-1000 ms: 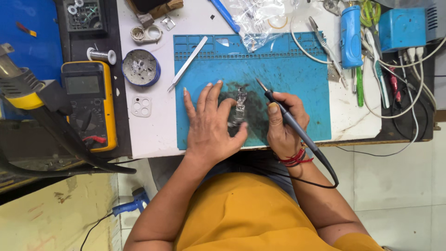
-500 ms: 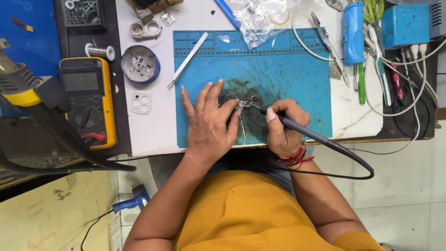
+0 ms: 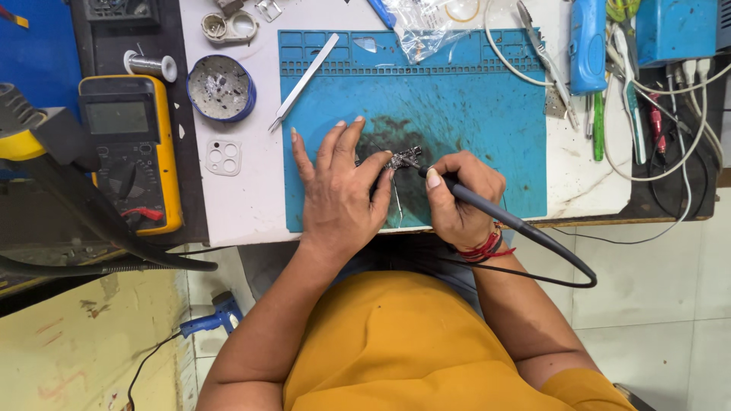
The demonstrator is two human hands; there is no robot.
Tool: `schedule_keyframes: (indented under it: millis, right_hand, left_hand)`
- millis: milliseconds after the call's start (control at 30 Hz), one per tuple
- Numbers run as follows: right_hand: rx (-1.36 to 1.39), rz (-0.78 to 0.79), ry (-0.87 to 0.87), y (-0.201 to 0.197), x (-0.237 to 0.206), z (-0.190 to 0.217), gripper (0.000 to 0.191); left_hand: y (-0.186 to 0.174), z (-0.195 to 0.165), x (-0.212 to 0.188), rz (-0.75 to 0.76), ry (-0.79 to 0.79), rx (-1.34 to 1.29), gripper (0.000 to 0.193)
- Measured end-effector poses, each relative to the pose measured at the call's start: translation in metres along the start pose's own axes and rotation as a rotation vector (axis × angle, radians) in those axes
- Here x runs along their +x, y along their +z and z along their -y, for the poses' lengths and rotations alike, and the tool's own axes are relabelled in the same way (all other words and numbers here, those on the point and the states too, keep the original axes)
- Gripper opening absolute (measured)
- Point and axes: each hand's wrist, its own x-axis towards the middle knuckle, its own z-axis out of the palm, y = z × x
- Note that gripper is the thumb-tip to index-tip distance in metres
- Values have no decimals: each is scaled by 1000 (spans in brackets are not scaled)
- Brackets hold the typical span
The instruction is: The person sits at a repair workbench and solders a phone motherboard, holding the board steady with one hand while applying a soldering iron to its components. They reposition and turn the board repeatedly to solder different areas, with a multimeter, solder spool, and hand tools on the bench.
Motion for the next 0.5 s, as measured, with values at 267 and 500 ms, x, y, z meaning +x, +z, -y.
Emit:
schedule_keyframes:
  millis: [267,500]
  right_hand:
    - [-18,-4,-11,0,0,0,12]
    - [-15,-8,-2,0,0,0,13]
  left_hand:
    - [1,0,-1,-2,2,10,24]
    - [2,0,-1,-2,0,12,23]
